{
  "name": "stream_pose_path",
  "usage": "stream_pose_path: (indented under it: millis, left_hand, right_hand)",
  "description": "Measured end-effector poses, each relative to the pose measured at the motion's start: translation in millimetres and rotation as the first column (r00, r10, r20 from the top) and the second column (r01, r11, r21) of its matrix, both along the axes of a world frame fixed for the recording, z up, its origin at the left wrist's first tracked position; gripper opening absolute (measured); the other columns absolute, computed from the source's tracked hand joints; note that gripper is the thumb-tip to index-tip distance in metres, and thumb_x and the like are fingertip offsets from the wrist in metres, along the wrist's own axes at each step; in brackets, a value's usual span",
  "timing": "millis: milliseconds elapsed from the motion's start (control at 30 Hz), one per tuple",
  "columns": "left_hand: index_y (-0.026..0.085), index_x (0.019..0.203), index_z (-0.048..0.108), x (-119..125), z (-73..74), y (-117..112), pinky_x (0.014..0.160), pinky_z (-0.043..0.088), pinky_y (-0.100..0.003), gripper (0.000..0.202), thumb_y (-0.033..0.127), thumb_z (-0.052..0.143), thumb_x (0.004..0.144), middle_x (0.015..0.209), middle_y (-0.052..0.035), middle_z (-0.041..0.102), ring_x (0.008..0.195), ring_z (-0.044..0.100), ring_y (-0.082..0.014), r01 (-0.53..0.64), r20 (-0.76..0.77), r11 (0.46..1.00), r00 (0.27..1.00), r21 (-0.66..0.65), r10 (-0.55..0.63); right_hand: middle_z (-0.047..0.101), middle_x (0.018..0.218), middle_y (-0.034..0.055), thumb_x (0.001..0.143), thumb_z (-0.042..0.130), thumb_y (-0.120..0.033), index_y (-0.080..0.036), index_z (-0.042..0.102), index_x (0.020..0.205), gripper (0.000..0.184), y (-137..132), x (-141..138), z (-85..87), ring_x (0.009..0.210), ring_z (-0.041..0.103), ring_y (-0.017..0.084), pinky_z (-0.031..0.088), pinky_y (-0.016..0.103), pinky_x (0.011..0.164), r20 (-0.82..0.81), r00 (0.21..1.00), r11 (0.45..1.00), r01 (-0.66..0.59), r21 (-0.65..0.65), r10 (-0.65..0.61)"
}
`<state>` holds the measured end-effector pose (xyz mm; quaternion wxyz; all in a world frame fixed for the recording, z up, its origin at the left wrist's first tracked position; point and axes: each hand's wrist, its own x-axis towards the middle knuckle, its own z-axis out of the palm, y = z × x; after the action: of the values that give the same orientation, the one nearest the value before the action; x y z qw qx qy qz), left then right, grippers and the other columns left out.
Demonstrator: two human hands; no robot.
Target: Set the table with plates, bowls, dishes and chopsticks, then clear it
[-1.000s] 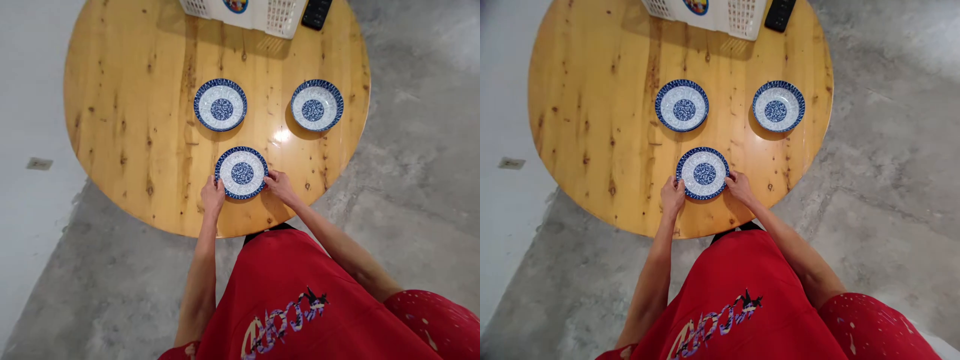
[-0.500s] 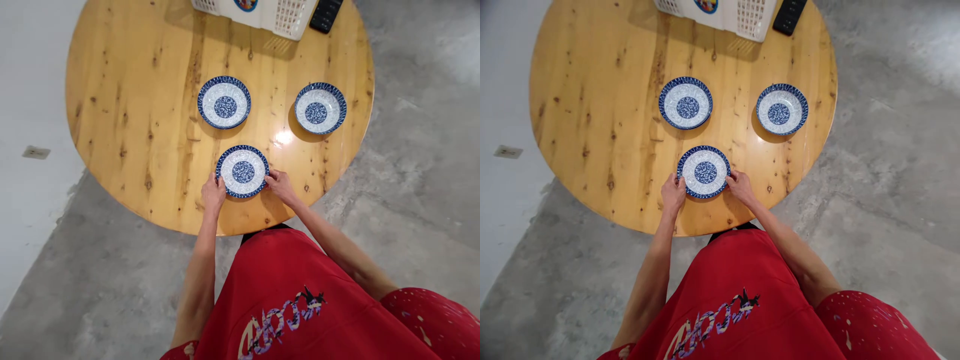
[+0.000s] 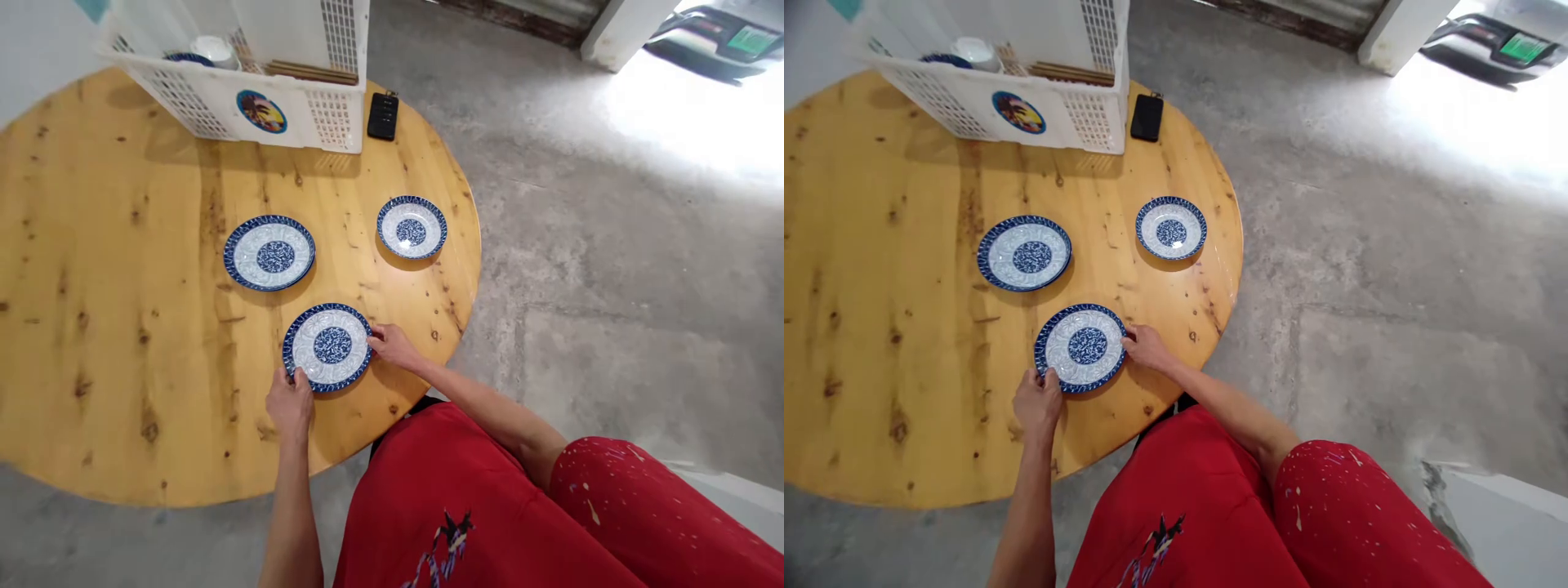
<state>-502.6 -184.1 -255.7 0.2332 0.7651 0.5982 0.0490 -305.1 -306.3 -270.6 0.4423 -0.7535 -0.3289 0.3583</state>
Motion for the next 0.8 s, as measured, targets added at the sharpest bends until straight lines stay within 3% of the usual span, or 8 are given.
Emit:
stream_pose_path:
  millis: [167,267,333,467,600,700,800]
  left_hand:
    - [0.025,0.075,0.051,-1.5,7.5,-1.2,0.070,0.044,-0.037,0.026,0.047,0.046,0.088,0.074,-0.0074,0.063,0.082,0.063,-0.0299,-0.025,0.063,0.998,0.998,-0.056,0.028]
    - [0.024,0.087,0.058,-12.5,10.3,-9.2,0.079,0.048,-0.038,0.027,0.049,0.046,0.089,0.085,-0.0078,0.069,0.091,0.067,-0.0284,-0.081,0.172,0.993,0.981,-0.090,0.096]
    - [0.024,0.091,0.058,-26.3,9.1,-20.4,0.081,0.050,-0.037,0.027,0.048,0.045,0.090,0.083,-0.0061,0.070,0.087,0.069,-0.0252,-0.118,0.242,0.986,0.959,-0.120,0.144]
    - [0.022,0.093,0.056,-64.5,4.6,-59.7,0.076,0.054,-0.033,0.025,0.045,0.045,0.090,0.083,-0.0048,0.069,0.075,0.070,-0.0201,-0.198,0.321,0.968,0.917,-0.152,0.238]
    - [0.022,0.090,0.056,-101.3,2.6,-111.0,0.077,0.056,-0.031,0.025,0.042,0.041,0.091,0.083,-0.0048,0.068,0.075,0.070,-0.0176,-0.311,0.273,0.938,0.899,-0.153,0.343]
    - [0.022,0.092,0.056,-122.9,0.4,-145.5,0.076,0.056,-0.029,0.025,0.039,0.038,0.091,0.085,-0.0051,0.068,0.072,0.068,-0.0161,-0.430,0.233,0.887,0.857,-0.167,0.459]
    - [0.022,0.097,0.056,-139.8,-3.1,-176.9,0.074,0.056,-0.029,0.023,0.036,0.039,0.090,0.084,-0.0050,0.067,0.071,0.067,-0.0159,-0.534,0.225,0.811,0.782,-0.239,0.581]
  right_hand:
    - [0.061,0.068,-0.0024,0.087,0.052,-0.028,-0.020,0.065,0.081,0.016,-9.3,-0.3,0.3,0.064,0.054,0.013,0.042,0.023,0.062,-0.014,1.000,0.999,0.018,0.029,-0.017]
    - [0.066,0.072,0.0004,0.089,0.050,-0.033,-0.018,0.067,0.088,0.022,-29.5,1.7,2.1,0.064,0.058,0.013,0.044,0.024,0.060,-0.069,0.994,0.995,0.091,0.027,-0.089]
    - [0.066,0.069,0.0009,0.088,0.049,-0.036,-0.018,0.066,0.088,0.025,-50.6,3.2,3.5,0.060,0.060,0.014,0.046,0.024,0.057,-0.140,0.978,0.987,0.157,0.019,-0.153]
    - [0.065,0.063,0.0004,0.082,0.055,-0.047,-0.016,0.065,0.087,0.033,-104.4,2.2,6.5,0.054,0.061,0.014,0.048,0.026,0.053,-0.277,0.908,0.947,0.321,-0.022,-0.315]
    - [0.069,0.070,0.0039,0.078,0.061,-0.054,-0.016,0.066,0.094,0.041,-152.2,0.2,9.8,0.056,0.064,0.016,0.051,0.028,0.054,-0.318,0.845,0.900,0.427,-0.082,-0.430]
    - [0.070,0.073,0.0045,0.080,0.062,-0.052,-0.016,0.067,0.097,0.040,-170.6,-0.9,13.6,0.058,0.064,0.015,0.052,0.029,0.056,-0.311,0.842,0.897,0.431,-0.101,-0.440]
    - [0.069,0.073,0.0042,0.081,0.062,-0.050,-0.017,0.068,0.095,0.037,-172.5,-3.5,16.4,0.056,0.063,0.014,0.052,0.028,0.055,-0.320,0.861,0.918,0.383,-0.105,-0.396]
